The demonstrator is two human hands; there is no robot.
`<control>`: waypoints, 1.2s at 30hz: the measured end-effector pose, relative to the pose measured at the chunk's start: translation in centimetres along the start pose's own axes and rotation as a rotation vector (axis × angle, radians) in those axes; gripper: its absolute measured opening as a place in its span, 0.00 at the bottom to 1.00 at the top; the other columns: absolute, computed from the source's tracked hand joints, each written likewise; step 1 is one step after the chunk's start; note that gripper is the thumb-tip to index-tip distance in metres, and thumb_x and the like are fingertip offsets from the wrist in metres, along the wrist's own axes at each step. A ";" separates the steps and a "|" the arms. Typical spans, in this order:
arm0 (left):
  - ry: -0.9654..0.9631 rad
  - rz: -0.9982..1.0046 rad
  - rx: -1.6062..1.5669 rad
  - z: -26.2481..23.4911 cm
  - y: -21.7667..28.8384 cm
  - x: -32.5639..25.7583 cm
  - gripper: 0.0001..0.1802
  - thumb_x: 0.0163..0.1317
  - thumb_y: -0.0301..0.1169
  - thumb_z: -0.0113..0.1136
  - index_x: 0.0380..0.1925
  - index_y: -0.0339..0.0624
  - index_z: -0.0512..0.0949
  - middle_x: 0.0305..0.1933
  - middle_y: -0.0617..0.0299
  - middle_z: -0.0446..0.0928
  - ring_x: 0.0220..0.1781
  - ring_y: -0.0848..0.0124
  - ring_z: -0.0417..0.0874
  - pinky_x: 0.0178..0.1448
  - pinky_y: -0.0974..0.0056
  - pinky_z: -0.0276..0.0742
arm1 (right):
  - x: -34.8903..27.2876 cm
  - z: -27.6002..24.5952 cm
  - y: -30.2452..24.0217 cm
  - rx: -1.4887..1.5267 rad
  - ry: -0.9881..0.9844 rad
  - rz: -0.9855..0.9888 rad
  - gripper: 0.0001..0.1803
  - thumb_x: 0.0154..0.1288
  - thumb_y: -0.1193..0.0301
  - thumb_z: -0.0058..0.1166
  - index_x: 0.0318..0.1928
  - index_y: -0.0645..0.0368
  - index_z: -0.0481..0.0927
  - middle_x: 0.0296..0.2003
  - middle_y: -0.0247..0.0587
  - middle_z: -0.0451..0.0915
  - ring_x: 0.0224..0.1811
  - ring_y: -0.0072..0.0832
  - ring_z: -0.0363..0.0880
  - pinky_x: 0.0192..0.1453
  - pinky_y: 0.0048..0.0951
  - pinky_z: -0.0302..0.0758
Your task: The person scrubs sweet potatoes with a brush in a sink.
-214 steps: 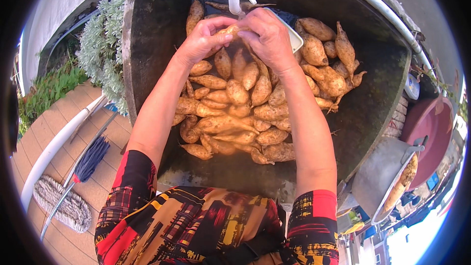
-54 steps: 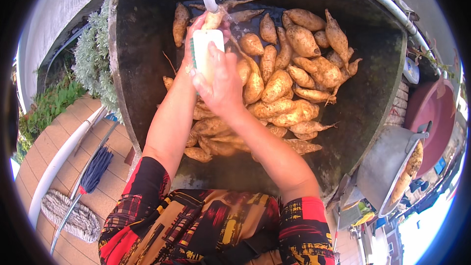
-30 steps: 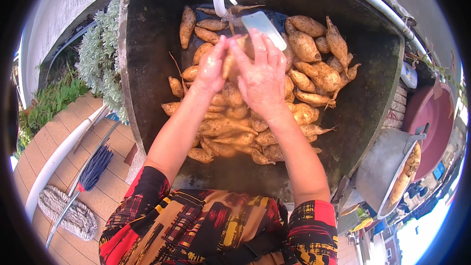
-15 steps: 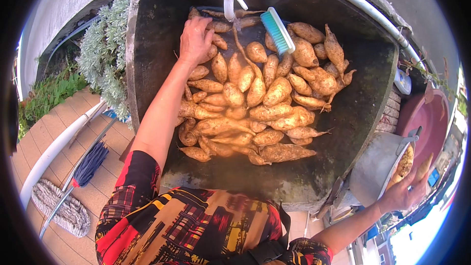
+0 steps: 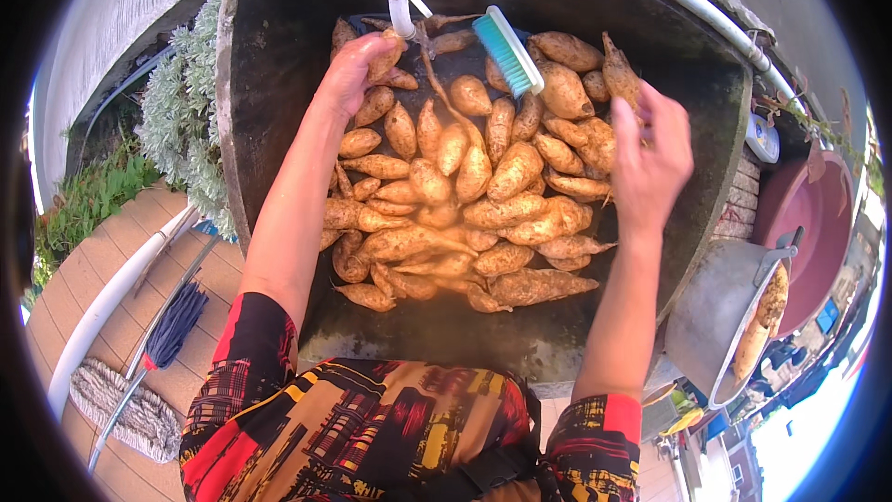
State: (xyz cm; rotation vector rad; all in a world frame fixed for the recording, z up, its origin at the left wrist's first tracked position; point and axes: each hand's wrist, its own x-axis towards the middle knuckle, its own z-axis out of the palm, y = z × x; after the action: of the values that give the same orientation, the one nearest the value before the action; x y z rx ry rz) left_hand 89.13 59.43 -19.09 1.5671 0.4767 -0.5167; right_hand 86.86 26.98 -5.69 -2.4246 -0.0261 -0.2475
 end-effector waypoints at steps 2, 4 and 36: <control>-0.133 -0.121 -0.848 0.4 -1.2 0.0 0.18 0.63 0.36 0.56 0.46 0.33 0.77 0.40 0.55 0.80 0.39 0.63 0.78 0.41 0.63 0.75 | 2.4 6.4 1.6 0.116 -0.112 0.165 0.24 0.59 0.60 0.66 0.49 0.66 0.81 0.41 0.47 0.82 0.41 0.32 0.81 0.46 0.31 0.77; -0.339 -0.137 -1.050 1.1 -1.8 0.4 0.19 0.64 0.37 0.52 0.47 0.32 0.75 0.40 0.52 0.78 0.39 0.62 0.76 0.38 0.64 0.74 | 3.7 11.9 3.0 0.044 -0.309 0.237 0.28 0.55 0.53 0.66 0.48 0.63 0.81 0.44 0.52 0.82 0.43 0.41 0.82 0.48 0.38 0.78; -0.129 -0.152 -1.204 4.7 -2.8 1.5 0.15 0.67 0.39 0.54 0.43 0.40 0.78 0.37 0.57 0.82 0.37 0.64 0.83 0.42 0.59 0.82 | -5.2 16.4 -7.7 -0.117 -0.255 -0.189 0.29 0.58 0.65 0.57 0.62 0.45 0.74 0.61 0.55 0.65 0.48 0.54 0.69 0.50 0.49 0.73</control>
State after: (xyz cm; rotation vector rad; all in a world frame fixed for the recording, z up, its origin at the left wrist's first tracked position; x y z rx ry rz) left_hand 88.57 54.92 -22.42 0.3451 0.6380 -0.3204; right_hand 83.96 43.70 -13.90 -2.5580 -0.3647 -0.0232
